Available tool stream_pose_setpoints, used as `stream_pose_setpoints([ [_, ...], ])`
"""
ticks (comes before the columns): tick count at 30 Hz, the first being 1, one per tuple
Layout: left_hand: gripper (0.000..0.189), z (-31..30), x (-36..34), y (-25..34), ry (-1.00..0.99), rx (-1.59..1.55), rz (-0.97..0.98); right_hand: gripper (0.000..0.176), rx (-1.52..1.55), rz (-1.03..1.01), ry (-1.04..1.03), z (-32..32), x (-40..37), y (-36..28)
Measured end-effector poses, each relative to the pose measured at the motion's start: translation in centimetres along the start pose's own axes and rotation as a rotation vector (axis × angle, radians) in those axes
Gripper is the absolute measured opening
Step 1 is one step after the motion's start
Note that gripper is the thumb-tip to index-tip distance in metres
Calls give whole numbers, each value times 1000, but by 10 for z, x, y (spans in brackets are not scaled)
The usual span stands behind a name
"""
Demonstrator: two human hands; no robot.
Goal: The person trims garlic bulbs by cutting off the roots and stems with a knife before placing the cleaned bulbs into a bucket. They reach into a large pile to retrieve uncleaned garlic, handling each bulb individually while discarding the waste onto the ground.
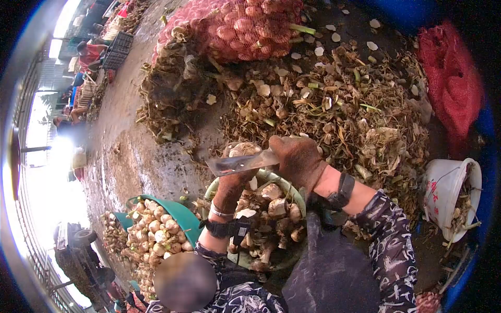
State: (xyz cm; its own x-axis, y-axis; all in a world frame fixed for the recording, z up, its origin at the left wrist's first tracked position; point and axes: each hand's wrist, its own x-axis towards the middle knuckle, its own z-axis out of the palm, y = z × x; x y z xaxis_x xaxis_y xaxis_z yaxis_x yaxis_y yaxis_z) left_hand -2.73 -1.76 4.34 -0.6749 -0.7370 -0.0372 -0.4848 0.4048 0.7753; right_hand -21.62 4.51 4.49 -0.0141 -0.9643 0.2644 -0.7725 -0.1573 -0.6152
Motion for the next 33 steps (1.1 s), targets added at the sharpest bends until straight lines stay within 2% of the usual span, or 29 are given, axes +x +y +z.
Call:
stream_pose_setpoints([
  [2, 22, -1, 0, 10, 30, -9, 34, 25, 9, -8, 16, 5, -1, 8],
  [3, 26, -2, 0, 17, 51, -300, -177, 25, 22, -13, 31, 7, 0, 12],
  [5, 30, -1, -2, 18, 69, -589, -391, 24, 38, -14, 45, 14, -2, 18],
  [8, 21, -2, 1, 13, 21, -637, -430, 23, 57, -71, 102, 18, 2, 32],
  [9, 33, -8, 0, 18, -71, -472, -111, 23, -45, 149, -40, 19, 3, 47],
  [10, 41, -15, -4, 38, -94, -521, 40, 22, -142, 376, -176, 23, 1, 63],
  [11, 48, -21, -8, 58, -125, -577, 190, 22, -149, 490, -114, 24, -23, 101],
  [12, 52, -33, -12, 71, -153, -628, 71, 23, -150, 557, -60, 26, -30, 131],
  [13, 56, -43, -15, 84, -173, -678, -50, 22, -96, 606, -63, 8, -21, 116],
  [14, 59, -46, -10, 81, -89, -577, -210, 23, -98, 565, 22, -7, -24, 108],
  [15, 56, -52, -3, 72, -184, -664, -259, 24, -103, 522, 105, -21, -25, 99],
  [16, 53, -61, 1, 61, -273, -751, -320, 25, -192, 550, -23, -16, -25, 105],
  [17, 59, -70, 2, 53, -516, -810, -345, 27, -168, 514, -5, -10, -32, 105],
  [18, 68, -82, 13, 42, -821, -468, -104, 28, -136, 480, 12, -3, -37, 101],
  [20, 70, -90, 20, 19, -1045, -233, -51, 28, 19, 651, -97, 5, -45, 92],
  [21, 68, -94, 34, 23, -940, -78, -164, 27, 43, 655, -78, 16, -52, 97],
  [22, 63, -92, 50, 8, -727, -5, -129, 27, 56, 676, -93, 18, -51, 95],
  [23, 61, -89, 65, -3, -417, 188, -69, 27, 69, 697, -107, 19, -50, 92],
  [24, 65, -84, 89, -24, -231, 293, 22, 27, 72, 735, -158, 12, -44, 82],
  [25, 69, -78, 118, -51, -45, 391, 112, 28, 89, 681, -18, 26, -53, 88],
  [26, 72, -72, 149, -70, 2, 522, 178, 28, 82, 686, -13, 24, -52, 87],
  [28, 79, -59, 208, -118, 39, 743, 259, 28, 85, 719, -144, 17, -46, 87],
  [30, 72, -43, 243, -145, -148, 826, 13, 27, 71, 785, -210, 20, -50, 99],
  [31, 72, -37, 251, -149, -146, 814, 13, 26, 95, 786, -230, 15, -48, 100],
  [33, 61, -25, 257, -151, -64, 894, -57, 23, 130, 773, -211, 13, -51, 102],
])
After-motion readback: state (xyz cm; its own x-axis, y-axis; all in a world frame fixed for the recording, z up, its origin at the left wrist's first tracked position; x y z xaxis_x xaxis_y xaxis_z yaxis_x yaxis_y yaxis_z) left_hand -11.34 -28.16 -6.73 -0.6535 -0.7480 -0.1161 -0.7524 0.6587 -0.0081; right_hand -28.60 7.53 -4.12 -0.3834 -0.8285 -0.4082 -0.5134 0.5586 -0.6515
